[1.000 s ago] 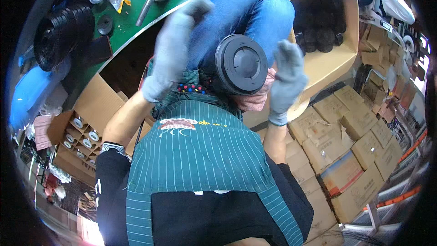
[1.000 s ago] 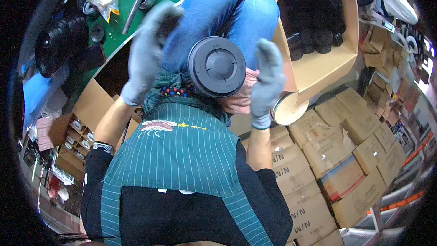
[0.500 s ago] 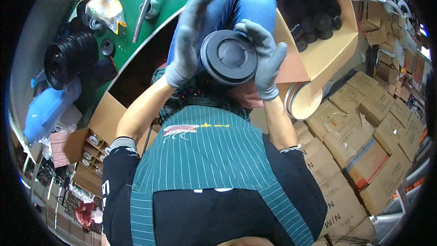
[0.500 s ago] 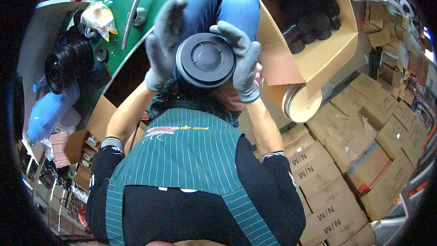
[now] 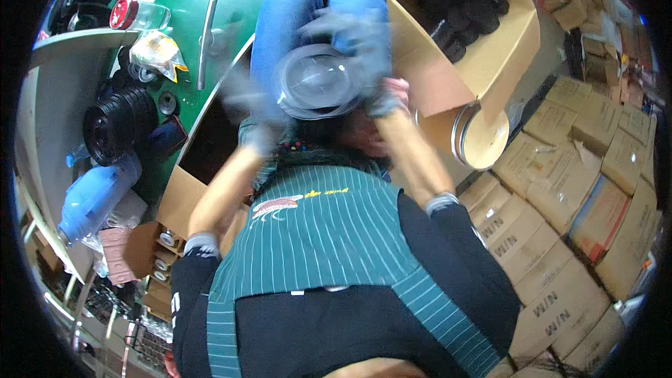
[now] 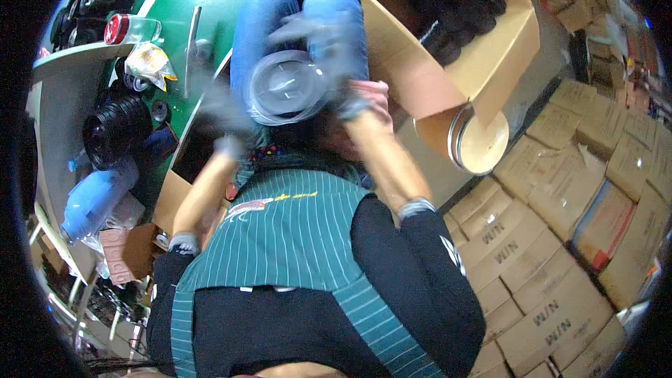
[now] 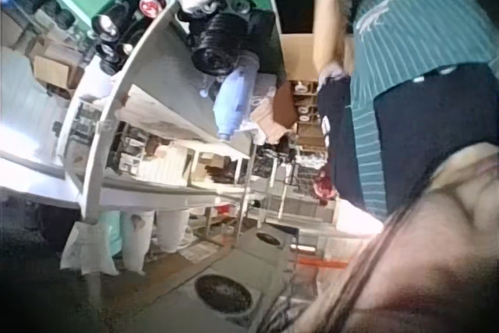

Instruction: The person repeatedly picks up black kettle bodies and circular lids, wipes the rims with a cloth, and uses a metal rod to press the lids onto the kettle bodies. The person handles the items one at a time and places the assembled units on the table.

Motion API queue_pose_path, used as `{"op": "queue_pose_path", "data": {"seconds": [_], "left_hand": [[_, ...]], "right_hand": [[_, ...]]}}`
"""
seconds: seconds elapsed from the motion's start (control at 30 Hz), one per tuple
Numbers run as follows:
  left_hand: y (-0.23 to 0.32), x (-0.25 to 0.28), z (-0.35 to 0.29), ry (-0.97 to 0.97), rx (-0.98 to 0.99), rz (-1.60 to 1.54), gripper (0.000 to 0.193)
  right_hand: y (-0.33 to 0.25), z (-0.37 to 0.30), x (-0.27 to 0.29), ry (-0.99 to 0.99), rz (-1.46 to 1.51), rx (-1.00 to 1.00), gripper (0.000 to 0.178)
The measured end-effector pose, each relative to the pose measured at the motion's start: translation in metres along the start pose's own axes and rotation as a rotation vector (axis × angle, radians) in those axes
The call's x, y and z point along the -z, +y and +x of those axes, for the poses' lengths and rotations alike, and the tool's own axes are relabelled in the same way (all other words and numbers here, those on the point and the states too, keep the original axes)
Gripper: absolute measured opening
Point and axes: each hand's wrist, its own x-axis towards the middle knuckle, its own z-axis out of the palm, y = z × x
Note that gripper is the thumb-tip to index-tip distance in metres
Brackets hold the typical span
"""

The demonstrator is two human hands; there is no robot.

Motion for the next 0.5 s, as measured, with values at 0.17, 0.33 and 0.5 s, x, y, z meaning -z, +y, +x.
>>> {"op": "queue_pose_path", "data": {"seconds": [0.17,0.33,0.5], "left_hand": [[0.041,-0.038,-0.03,-0.434,0.351,-0.078,0.11],[0.019,-0.011,0.002,-0.838,0.632,-0.325,0.106],[0.016,-0.027,-0.01,-0.953,0.689,-0.384,0.098]], "right_hand": [[0.007,-0.016,-0.073,-0.151,-0.135,-0.114,0.097],[-0.017,-0.022,-0.066,-0.009,-0.131,-0.235,0.097],[-0.037,-0.087,-0.101,0.084,-0.822,0.104,0.061]]}}
